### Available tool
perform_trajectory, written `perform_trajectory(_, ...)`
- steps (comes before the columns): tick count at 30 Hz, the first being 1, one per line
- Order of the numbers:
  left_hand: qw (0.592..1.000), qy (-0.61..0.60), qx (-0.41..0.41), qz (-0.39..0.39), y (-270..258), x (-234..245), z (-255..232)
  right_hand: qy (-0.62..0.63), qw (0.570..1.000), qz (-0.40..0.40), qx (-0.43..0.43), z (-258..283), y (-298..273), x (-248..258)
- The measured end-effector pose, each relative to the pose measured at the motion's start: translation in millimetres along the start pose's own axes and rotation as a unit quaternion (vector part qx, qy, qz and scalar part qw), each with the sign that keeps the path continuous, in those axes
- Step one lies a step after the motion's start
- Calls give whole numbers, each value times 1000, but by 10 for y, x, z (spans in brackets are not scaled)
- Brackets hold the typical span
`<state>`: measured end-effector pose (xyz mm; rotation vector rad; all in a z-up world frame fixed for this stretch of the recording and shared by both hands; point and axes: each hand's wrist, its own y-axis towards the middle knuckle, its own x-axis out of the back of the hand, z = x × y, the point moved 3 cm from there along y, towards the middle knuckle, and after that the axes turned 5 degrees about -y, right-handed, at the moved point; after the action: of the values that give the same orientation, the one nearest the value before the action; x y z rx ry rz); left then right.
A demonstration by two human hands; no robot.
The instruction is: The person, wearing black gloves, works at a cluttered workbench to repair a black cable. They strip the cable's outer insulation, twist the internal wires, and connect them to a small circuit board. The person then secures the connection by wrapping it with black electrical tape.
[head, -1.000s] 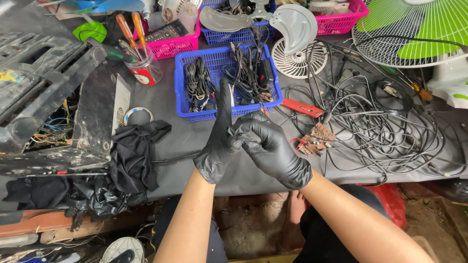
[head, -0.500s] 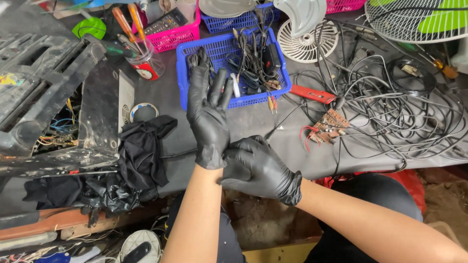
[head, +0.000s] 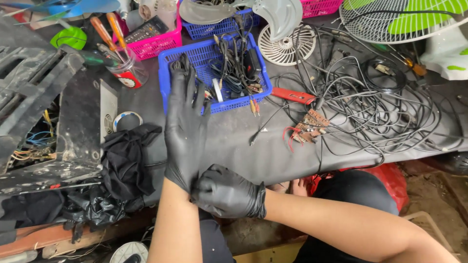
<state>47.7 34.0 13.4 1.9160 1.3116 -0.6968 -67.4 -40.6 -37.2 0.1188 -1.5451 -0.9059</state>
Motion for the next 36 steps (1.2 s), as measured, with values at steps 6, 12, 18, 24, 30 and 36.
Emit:
perform_trajectory(6,966,109,-44,-231,-11,150,-84,35,999,-11,-26,-16,35,-38)
perform_trajectory(12,977,-59,-33,-202,76,150,-61,16,998,-19,-55,-233,22,69)
perform_trajectory(18,980,79,-59,-174,166,274,187,106,976,-149,-119,-807,-27,945)
perform_trajectory(24,933,-92,0,349,399,775,746,93,855,-144,-489,-1768,-824,1566)
perform_trajectory(30,899,433,-57,-35,-69,95,922,90,759,-147,-628,-2297,-1663,1735)
perform_trajectory(36,885,448,82,-98,-159,184,1408,80,797,-73,-594,-2246,-1775,1733)
